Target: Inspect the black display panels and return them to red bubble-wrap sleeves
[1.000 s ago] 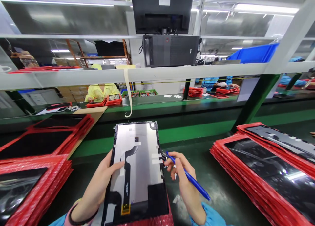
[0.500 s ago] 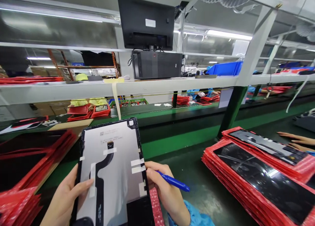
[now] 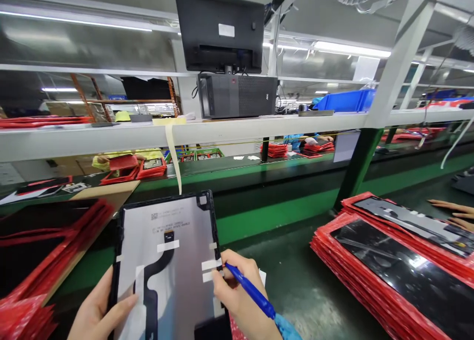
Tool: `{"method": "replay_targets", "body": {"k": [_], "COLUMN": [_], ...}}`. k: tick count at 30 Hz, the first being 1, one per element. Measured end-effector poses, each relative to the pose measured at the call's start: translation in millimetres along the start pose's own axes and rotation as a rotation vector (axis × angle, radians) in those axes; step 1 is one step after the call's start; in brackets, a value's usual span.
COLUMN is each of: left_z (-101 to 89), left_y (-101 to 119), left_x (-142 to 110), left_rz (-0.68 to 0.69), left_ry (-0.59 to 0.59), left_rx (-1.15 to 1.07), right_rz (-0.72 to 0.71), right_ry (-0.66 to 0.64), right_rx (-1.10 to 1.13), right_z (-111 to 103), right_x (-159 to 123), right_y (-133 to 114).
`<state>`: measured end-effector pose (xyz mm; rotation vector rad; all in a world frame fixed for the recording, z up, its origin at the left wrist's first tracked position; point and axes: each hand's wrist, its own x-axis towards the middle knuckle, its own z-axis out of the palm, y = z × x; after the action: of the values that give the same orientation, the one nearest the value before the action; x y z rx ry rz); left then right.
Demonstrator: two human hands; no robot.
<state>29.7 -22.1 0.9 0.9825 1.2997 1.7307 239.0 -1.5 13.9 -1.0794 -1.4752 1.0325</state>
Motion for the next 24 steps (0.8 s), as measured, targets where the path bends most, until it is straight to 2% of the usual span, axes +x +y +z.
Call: {"method": "replay_targets", "body": {"k": [2, 4, 6, 10, 15, 18, 22, 24], "left_z": [0.8, 1.8, 3.3, 6.6, 8.1, 7.0, 5.3, 5.0], "left_y": [0.9, 3.0, 5.6, 10.1, 10.3, 9.7, 11.6, 11.4], "left_x": [1.2, 1.2, -0.3, -5.3, -8.2, -9.2, -11.2, -12.3], "left_rz": [0.006, 0.006, -0.005, -0.010, 0.028, -0.014, 0.027, 0.071], "left_ry": [-0.018, -0.084, -0.160, -0.193, -0.175, -0.181, -0.150, -0.103], "left_rx": [-0.027, -0.086, -0.163, -0.251, -0.160, -0.137, -0.062, -0.003], "right_rz": [0.017, 0.036, 0.062, 0.102, 0.162, 0.119, 0.031, -0.023], "right_ry": [0.078, 0.189, 0.244, 0.202, 0.228, 0.217, 0.056, 0.119], "right_rx": [0.016, 0.054, 0.087, 0.136, 0.254, 0.209, 0.196, 0.221], "right_z": [-4.5, -10.6, -16.5, -22.1, -20.8, -21.0, -22.5, -22.4], "right_x": [-5.7, -12.3, -16.9, -17.6, -14.6, -10.9, -1.3, 1.3], "right_y": [4.2, 8.8, 11.6, 9.6, 9.9, 12.1, 10.9, 8.9]}}
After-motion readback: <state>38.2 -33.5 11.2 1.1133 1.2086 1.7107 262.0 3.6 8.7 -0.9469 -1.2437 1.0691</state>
